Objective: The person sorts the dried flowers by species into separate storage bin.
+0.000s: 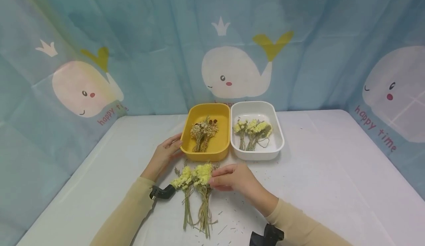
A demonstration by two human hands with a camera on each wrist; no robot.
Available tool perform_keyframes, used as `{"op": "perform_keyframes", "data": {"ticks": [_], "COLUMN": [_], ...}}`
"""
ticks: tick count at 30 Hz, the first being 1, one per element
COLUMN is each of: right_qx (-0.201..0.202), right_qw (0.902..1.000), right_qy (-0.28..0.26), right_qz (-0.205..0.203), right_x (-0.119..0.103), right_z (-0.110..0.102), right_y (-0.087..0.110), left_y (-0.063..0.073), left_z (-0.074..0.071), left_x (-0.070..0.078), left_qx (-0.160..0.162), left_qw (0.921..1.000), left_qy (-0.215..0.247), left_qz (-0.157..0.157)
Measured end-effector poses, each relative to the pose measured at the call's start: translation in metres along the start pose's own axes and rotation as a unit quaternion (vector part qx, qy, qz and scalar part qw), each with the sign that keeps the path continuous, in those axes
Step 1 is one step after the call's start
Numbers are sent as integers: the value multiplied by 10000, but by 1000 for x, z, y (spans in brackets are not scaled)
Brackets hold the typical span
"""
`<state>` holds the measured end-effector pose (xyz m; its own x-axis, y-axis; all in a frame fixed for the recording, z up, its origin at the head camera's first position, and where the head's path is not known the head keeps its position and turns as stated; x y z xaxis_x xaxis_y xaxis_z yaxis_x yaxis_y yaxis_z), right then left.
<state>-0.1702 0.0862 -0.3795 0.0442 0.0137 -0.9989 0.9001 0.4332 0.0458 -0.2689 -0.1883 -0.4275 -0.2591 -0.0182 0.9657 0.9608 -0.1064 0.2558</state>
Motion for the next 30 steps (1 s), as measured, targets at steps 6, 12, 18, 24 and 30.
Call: {"op": "perform_keyframes", "data": {"ticks": [6, 12, 18, 24, 30], "right_qx": [-74, -107, -105, -250, -552], "right_qw": [9998, 9997, 9994, 9985, 9970], "right_qy": [44, 25, 12, -158, -259], "right_qz": [194, 235, 337, 452, 469], "right_x": [10, 15, 20, 28, 38], "right_z": [4, 7, 12, 15, 17], "right_y": [4, 5, 4, 4, 5], "left_y": [1, 1, 0, 0, 0], "left_z": [-1, 0, -1, 0, 1], "left_x": [-1, -1, -1, -1, -1], "left_qx": [9, 31, 84, 67, 63], "left_qw": [10000, 10000, 10000, 10000, 10000], "left_qy": [3, 34, -41, -69, -69], "left_qz": [19, -9, -32, -5, -22]}}
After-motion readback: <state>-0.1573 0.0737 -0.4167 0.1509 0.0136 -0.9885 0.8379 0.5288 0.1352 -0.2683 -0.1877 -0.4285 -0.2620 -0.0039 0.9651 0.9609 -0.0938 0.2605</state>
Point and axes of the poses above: each hand's wrist, its own y-axis away from the middle knuckle, its own z-axis out of the palm, x = y × z, the point moved 1 cm from there along -y, towards the middle knuckle, and after that the axes turned 11 degrees about -z, right-handed, at the moved point
